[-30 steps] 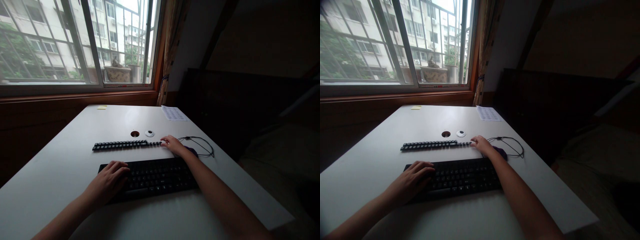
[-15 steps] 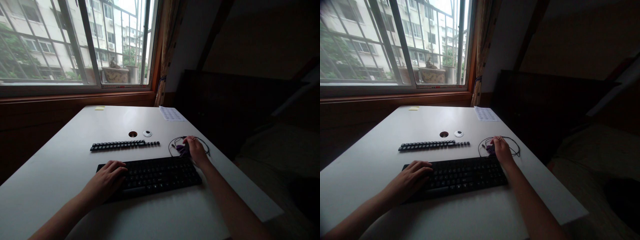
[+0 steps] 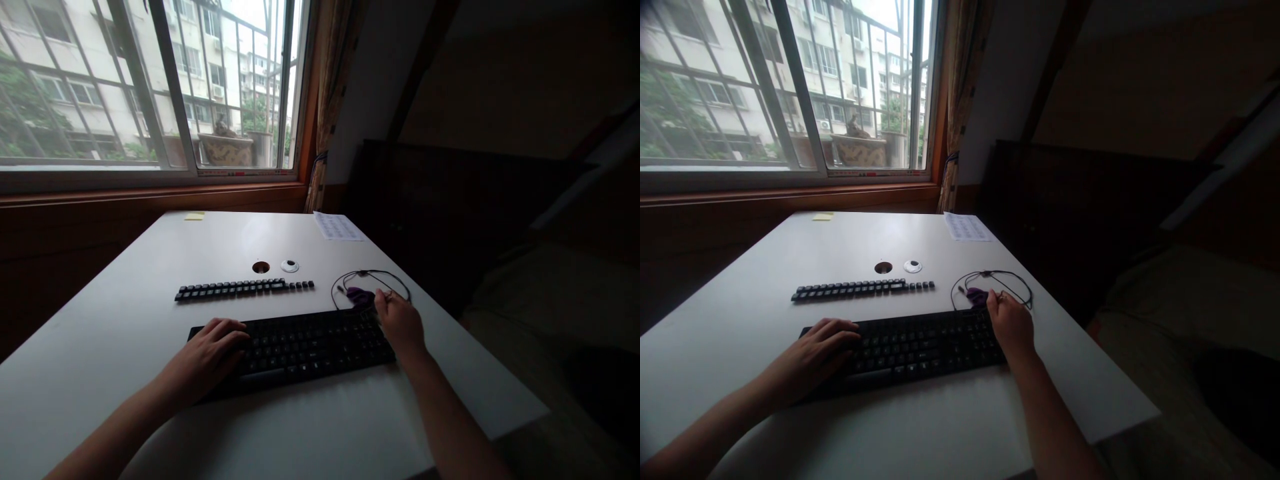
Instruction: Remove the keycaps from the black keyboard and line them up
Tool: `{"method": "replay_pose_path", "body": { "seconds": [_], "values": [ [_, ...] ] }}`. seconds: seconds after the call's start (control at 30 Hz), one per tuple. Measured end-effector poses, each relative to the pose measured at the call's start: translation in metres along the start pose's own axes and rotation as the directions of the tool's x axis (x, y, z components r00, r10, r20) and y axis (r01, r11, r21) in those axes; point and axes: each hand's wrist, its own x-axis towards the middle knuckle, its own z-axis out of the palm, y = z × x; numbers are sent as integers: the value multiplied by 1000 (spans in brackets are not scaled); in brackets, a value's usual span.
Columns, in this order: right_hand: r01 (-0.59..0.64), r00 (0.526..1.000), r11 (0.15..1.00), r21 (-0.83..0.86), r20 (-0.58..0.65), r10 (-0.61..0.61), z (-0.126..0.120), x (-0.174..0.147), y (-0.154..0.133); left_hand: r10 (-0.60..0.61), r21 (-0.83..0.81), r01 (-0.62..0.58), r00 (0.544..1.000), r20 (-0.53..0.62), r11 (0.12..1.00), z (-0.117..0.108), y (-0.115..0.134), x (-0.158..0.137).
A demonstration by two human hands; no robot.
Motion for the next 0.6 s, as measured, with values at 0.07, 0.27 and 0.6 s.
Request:
{"method": "replay_pose_path", "body": {
  "seconds": [0.07, 0.27, 0.6],
  "values": [
    [3, 1000, 1000, -10, 2, -3, 0, -1, -1, 2, -2, -2, 1000, 1, 1000, 0, 0, 0],
    [27, 998, 999, -34, 54, -25, -1, -5, -8, 7, -21, -7, 1000, -20, 1000, -2, 2, 1],
    [-233, 964, 956, 178, 168, 204, 6, 0, 17, 13, -19, -14, 1000, -22, 1000, -3, 3, 1]
  ]
}}
